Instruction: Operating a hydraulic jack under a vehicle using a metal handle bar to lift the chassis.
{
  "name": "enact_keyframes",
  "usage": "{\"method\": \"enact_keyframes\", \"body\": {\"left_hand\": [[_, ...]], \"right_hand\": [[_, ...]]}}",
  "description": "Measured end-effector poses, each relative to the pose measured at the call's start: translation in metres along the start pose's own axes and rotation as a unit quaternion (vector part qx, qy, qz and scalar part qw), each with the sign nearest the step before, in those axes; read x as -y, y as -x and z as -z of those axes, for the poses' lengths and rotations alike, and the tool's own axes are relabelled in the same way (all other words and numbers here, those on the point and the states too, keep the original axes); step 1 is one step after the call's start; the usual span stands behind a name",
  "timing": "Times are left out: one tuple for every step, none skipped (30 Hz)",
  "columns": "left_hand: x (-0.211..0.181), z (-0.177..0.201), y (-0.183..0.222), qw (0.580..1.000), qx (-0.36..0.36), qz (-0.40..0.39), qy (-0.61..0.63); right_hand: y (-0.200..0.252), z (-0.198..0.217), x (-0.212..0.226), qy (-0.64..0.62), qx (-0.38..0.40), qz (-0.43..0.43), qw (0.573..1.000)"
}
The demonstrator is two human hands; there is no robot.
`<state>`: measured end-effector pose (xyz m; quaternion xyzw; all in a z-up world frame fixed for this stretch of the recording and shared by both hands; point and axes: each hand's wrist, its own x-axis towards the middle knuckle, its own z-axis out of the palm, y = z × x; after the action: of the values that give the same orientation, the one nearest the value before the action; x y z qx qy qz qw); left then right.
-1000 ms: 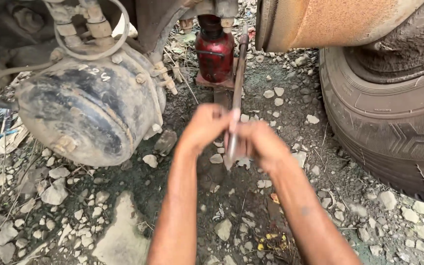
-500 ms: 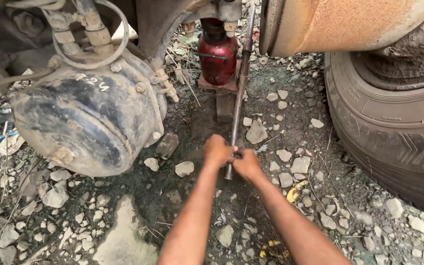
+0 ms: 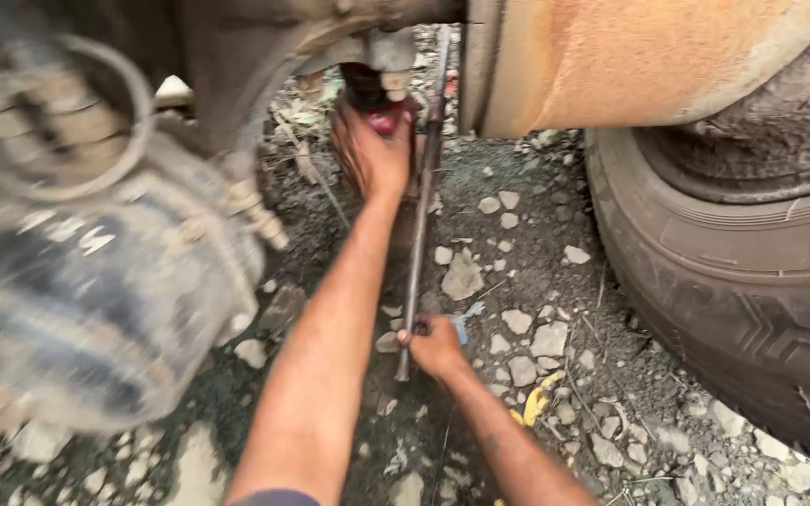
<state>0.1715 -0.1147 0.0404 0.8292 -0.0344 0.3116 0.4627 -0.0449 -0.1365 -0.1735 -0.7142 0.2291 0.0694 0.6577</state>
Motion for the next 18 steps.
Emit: {"method": "enact_keyframes", "body": {"left_hand": [[-0.003, -0.007, -0.009, 0.999, 0.000, 0.009, -0.032], [0.004, -0.021, -0.018, 1.000, 0.006, 0.009, -0.027], [0.011, -0.034, -0.027, 0.999, -0.008, 0.002, -0.045], [0.020, -0.045, -0.036, 0.998, -0.023, -0.004, -0.065], [0.024, -0.057, -0.044, 0.998, -0.018, -0.002, -0.062], [0.031, -0.066, -0.053, 0.995, -0.027, 0.000, -0.098], [0.038, -0.074, -0.062, 0.990, -0.036, 0.002, -0.133], [0.039, -0.075, -0.063, 0.990, -0.035, 0.004, -0.134], [0.041, -0.076, -0.065, 0.987, -0.053, 0.008, -0.155], [0.042, -0.076, -0.067, 0.982, -0.070, 0.011, -0.175], [0.035, -0.062, -0.067, 0.982, -0.069, 0.012, -0.177], [0.029, -0.047, -0.068, 0.994, -0.020, 0.014, -0.107], [0.022, -0.030, -0.069, 0.999, 0.028, 0.016, -0.036], [0.027, -0.016, -0.071, 0.999, 0.026, 0.020, -0.038], [0.030, -0.001, -0.072, 0.988, 0.127, 0.092, -0.008], [0.029, 0.011, -0.077, 0.961, 0.226, 0.157, 0.024], [0.044, 0.009, -0.074, 0.962, 0.224, 0.155, 0.023], [0.060, 0.009, -0.069, 0.971, 0.173, 0.162, 0.030]], "right_hand": [[0.001, 0.000, 0.001, 0.008, 0.004, 0.003, 1.000], [0.005, 0.002, 0.005, 0.008, -0.004, 0.000, 1.000], [0.008, 0.004, 0.010, 0.021, -0.003, 0.007, 1.000], [0.013, 0.003, 0.014, 0.034, 0.002, 0.014, 0.999], [0.016, 0.007, 0.019, 0.035, -0.003, 0.010, 0.999], [0.020, 0.008, 0.025, 0.022, 0.010, 0.000, 1.000], [0.024, 0.009, 0.031, 0.008, 0.022, -0.010, 1.000], [0.024, 0.009, 0.032, 0.008, 0.023, -0.012, 1.000], [0.024, 0.009, 0.034, 0.008, 0.027, -0.023, 0.999], [0.025, 0.009, 0.036, 0.008, 0.031, -0.034, 0.999], [0.022, 0.009, 0.033, 0.007, 0.032, -0.035, 0.999], [0.018, 0.009, 0.030, 0.003, 0.033, -0.031, 0.999], [0.016, 0.010, 0.028, -0.002, 0.035, -0.027, 0.999], [0.023, 0.013, 0.034, 0.001, 0.038, -0.029, 0.999], [0.030, 0.016, 0.040, 0.013, 0.042, -0.045, 0.998], [0.033, 0.020, 0.050, 0.022, 0.042, -0.056, 0.997], [0.034, 0.022, 0.054, 0.022, 0.043, -0.054, 0.997], [0.037, 0.023, 0.057, 0.037, 0.046, -0.072, 0.996]]}}
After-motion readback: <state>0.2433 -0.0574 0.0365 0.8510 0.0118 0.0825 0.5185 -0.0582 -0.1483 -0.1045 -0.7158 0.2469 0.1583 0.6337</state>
